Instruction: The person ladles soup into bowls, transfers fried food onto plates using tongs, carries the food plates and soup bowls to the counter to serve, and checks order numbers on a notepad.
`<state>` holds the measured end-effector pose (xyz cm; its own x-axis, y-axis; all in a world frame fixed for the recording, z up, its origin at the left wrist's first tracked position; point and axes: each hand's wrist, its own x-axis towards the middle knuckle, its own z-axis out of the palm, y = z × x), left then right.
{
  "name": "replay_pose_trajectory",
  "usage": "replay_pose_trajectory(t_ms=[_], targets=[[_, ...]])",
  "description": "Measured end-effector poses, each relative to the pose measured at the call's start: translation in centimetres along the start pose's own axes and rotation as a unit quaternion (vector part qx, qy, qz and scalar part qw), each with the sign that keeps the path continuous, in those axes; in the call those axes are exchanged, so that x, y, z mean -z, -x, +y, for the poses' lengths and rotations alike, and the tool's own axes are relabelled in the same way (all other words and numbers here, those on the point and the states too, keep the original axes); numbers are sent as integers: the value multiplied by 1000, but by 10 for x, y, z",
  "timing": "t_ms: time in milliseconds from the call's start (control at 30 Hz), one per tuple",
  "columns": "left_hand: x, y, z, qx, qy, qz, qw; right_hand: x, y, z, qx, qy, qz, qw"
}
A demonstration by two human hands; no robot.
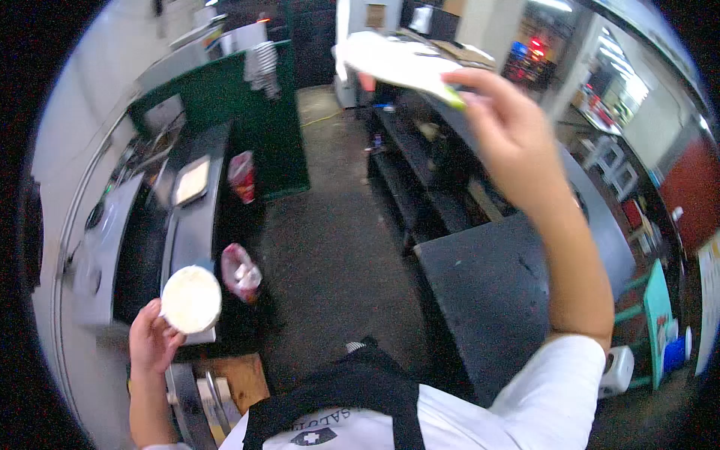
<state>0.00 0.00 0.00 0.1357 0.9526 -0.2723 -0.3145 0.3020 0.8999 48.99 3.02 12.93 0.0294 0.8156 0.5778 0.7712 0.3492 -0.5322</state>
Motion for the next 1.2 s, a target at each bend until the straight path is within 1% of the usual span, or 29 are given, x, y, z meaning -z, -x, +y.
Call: replay_pose_trajectory(t_ms=[33,67,100,133,167,200,233,267,300,333,367,400,433,467,500,533,567,600,633,700,767,833,867,933,1000,1033,1067,1100,1200], targets=[[-8,-21,10,35,2,0,999,17,21,6,-36,-15,34,999],[-16,-44,17,47,-3,-79,996,32,44,9,-75,-16,83,994],[-132,-136,-11,27,24,-93,995,105,11,88,-91,12,122,988],[-169,-165,-14,68,29,-113,991,134,32,104,-143,20,125,982],[-196,-205,-24,88,35,-165,982,155,49,112,-186,28,162,969],[-235,-238,-29,103,25,-203,973,173,66,117,-214,66,196,955],[-278,-271,-38,119,59,-246,960,193,86,130,-206,90,219,949],[-313,-309,-48,131,66,-352,924,202,105,131,-234,105,238,937],[-362,-328,-50,134,53,-344,928,209,122,126,-261,120,259,922],[-403,-358,-59,149,62,-376,913,213,138,120,-297,117,270,909],[-443,-390,-71,159,78,-436,882,214,154,112,-332,113,283,893],[-484,-425,-84,181,88,-503,840,215,166,105,-364,110,296,876],[-529,-437,-90,158,62,-486,858,214,179,103,-377,112,317,863],[-569,-466,-102,176,55,-502,845,210,190,100,-389,115,338,849],[-610,-491,-113,150,16,-511,846,205,196,94,-401,118,358,835],[-646,-505,-124,96,-46,-501,859,198,196,80,-445,147,355,809],[-681,-529,-139,21,-128,-496,858,187,196,71,-460,156,378,788],[-715,-554,-152,-38,-203,-505,838,175,194,63,-472,166,402,767],[-745,-574,-163,-101,-272,-510,809,162,191,55,-483,178,425,745],[-792,-597,-178,-264,-402,-497,722,139,195,34,-503,171,454,715],[-824,-597,-190,-410,-494,-475,601,106,189,20,-513,192,495,674],[-826,-584,-192,-527,-558,-446,459,74,187,9,-515,215,528,641],[-825,-578,-195,-571,-562,-444,401,57,181,9,-509,246,540,624],[-819,-573,-206,-615,-569,-455,302,28,165,8,-503,286,568,585],[-805,-561,-211,-658,-578,-443,191,8,143,0,-542,261,552,577],[-802,-561,-214,-675,-568,-458,108,-1,135,-4,-562,247,543,574],[-803,-562,-214,-679,-563,-467,61,-11,140,-6,-563,256,533,577],[-804,-563,-211,-682,-557,-474,16,-18,136,-7,-568,264,538,564],[-804,-566,-211,-670,-551,-497,-11,-38,125,-11,-574,281,564,523]])
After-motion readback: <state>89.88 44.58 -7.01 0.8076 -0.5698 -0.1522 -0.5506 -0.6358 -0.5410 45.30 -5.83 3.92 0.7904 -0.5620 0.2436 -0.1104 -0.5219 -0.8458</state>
